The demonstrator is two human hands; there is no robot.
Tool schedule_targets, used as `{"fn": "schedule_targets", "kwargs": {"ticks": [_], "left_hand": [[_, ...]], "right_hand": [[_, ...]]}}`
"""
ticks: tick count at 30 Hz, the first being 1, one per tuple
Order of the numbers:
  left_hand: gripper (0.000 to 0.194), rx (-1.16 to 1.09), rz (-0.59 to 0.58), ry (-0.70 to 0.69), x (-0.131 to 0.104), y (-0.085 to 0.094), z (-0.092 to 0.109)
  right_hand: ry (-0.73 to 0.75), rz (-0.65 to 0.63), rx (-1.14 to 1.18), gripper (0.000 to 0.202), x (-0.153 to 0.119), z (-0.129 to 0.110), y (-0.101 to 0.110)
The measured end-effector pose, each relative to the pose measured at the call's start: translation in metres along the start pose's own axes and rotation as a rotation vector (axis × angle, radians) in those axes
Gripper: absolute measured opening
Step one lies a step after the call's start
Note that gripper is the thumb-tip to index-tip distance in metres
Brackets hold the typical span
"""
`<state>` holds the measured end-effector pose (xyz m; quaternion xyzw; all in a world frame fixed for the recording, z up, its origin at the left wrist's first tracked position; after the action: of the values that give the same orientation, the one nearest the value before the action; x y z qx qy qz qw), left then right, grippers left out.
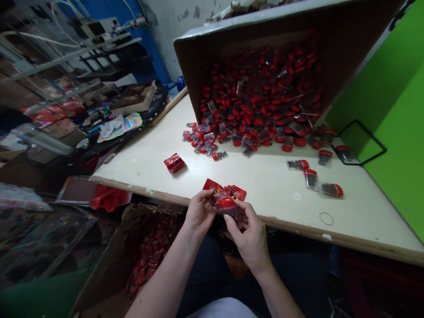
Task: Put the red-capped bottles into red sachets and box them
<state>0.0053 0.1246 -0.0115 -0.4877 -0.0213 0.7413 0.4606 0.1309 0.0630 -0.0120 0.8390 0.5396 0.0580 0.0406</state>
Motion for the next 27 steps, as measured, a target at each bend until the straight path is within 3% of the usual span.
{"fn": "schedule_targets", "kwargs": {"ticks": [10, 16, 27], "left_hand": [[0.02, 0.005, -0.054, -0.022, -0.002, -0.005, -0.003], [0.017, -0.063, 0.007, 0.033, 0.002, -0.007, 0.0], [0.025, -0.046, -0.044, -0.006, 0.001, -0.008, -0.002]], "right_hand": [[-0.035, 0.024, 0.024, 0.035, 0.002, 0.005, 0.005], [-0.039, 0.04, 0.049, 0.034, 0.0, 0.002, 0.005], [-0.03, 0.039, 0.047, 0.032, 0.001, -0.006, 0.003]]}}
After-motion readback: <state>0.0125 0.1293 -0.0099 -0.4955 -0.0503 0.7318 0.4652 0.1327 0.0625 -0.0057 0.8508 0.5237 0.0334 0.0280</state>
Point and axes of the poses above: each hand's wrist, its own x-axis towards the middle knuckle, its own y-axis out of the back of the hand, z = x × y, the point moved 5 cm from there along x, towards the middle knuckle, and after that the axes turned 12 degrees about z, right-handed, at the moved point
